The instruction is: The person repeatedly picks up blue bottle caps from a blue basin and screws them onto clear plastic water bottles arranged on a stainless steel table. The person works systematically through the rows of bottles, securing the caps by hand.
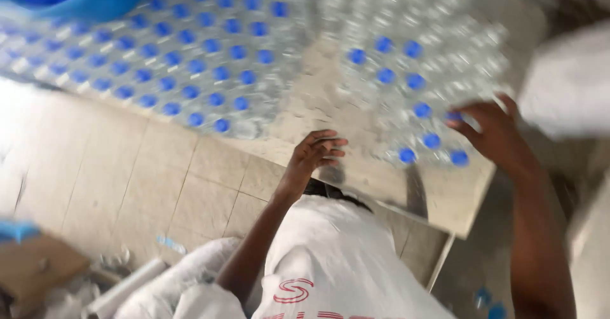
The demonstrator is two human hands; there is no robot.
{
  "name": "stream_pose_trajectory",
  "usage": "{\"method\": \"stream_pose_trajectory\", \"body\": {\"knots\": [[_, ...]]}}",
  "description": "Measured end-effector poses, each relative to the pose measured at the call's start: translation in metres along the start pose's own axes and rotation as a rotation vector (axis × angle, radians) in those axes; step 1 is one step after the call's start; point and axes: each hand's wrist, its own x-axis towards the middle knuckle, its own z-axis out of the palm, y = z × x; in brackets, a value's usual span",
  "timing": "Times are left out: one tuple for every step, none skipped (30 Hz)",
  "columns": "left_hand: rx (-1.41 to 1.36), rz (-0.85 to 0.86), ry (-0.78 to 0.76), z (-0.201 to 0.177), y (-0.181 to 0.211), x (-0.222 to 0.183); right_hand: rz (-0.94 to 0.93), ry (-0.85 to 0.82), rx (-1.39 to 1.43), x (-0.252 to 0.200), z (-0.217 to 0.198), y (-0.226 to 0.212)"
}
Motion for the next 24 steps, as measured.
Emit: {"method": "stream_pose_trajectory", "body": {"knots": [[-0.007, 0.05, 0.066, -0.016, 0.007, 0.002, -0.083, -0.009, 0.0, 0.014, -0.002, 0.006], [0.035, 0.061, 0.045, -0.033, 0.013, 0.001, 0.03, -0.086, 0.087, 0.015, -0.001, 0.013], [0.078, 0.07, 0.024, -0.048, 0.017, 0.002, 0.143, -0.167, 0.169, 0.018, 0.0, 0.024], [0.083, 0.083, 0.041, -0.063, 0.033, 0.005, 0.121, -0.167, 0.172, 0.025, -0.008, 0.013], [0.072, 0.138, 0.032, -0.078, 0.047, 0.007, 0.246, -0.246, 0.216, 0.032, -0.015, 0.003], [0.055, 0.195, 0.02, -0.091, 0.06, 0.011, 0.372, -0.323, 0.251, 0.038, -0.026, -0.004], [0.054, 0.212, 0.035, -0.104, 0.086, 0.017, 0.351, -0.324, 0.245, 0.043, -0.028, 0.0], [0.153, 0.304, 0.081, -0.117, 0.111, 0.02, 0.357, -0.351, 0.27, 0.043, -0.028, 0.003], [0.253, 0.395, 0.129, -0.131, 0.137, 0.023, 0.362, -0.379, 0.295, 0.043, -0.028, 0.006], [0.255, 0.393, 0.123, -0.147, 0.164, 0.028, 0.366, -0.376, 0.298, 0.045, -0.027, 0.007], [0.305, 0.492, 0.148, -0.163, 0.191, 0.034, 0.412, -0.393, 0.267, 0.048, -0.026, 0.008], [0.354, 0.593, 0.175, -0.179, 0.218, 0.04, 0.456, -0.408, 0.234, 0.051, -0.026, 0.008], [0.355, 0.595, 0.172, -0.213, 0.238, 0.052, 0.457, -0.404, 0.235, 0.046, -0.024, 0.011], [0.57, 0.773, 0.202, -0.248, 0.263, 0.067, 0.48, -0.386, 0.235, 0.047, -0.021, 0.013], [0.785, 0.949, 0.232, -0.283, 0.29, 0.083, 0.503, -0.368, 0.236, 0.048, -0.018, 0.014], [0.784, 0.962, 0.231, -0.321, 0.308, 0.101, 0.499, -0.356, 0.233, 0.051, -0.015, 0.02], [1.156, 0.973, 0.382, -0.359, 0.326, 0.118, 0.469, -0.372, 0.196, 0.054, -0.011, 0.026], [1.523, 0.94, 0.529, -0.396, 0.338, 0.134, 0.451, -0.401, 0.16, 0.047, -0.006, 0.031], [1.518, 0.938, 0.522, -0.402, 0.348, 0.141, 0.459, -0.403, 0.159, 0.047, -0.002, 0.04], [1.612, 0.625, 0.433, -0.406, 0.356, 0.151, 0.404, -0.329, 0.132, 0.042, 0.005, 0.049], [1.684, 0.31, 0.331, -0.41, 0.365, 0.162, 0.349, -0.255, 0.104, 0.037, 0.011, 0.058], [1.686, 0.327, 0.324, -0.409, 0.364, 0.171, 0.357, -0.241, 0.105, 0.032, 0.012, 0.053], [1.73, 0.074, 0.348, -0.406, 0.362, 0.18, 0.382, -0.194, 0.084, 0.026, 0.013, 0.049], [1.756, -0.188, 0.363, -0.403, 0.357, 0.189, 0.41, -0.154, 0.062, 0.017, 0.013, 0.046]]}}
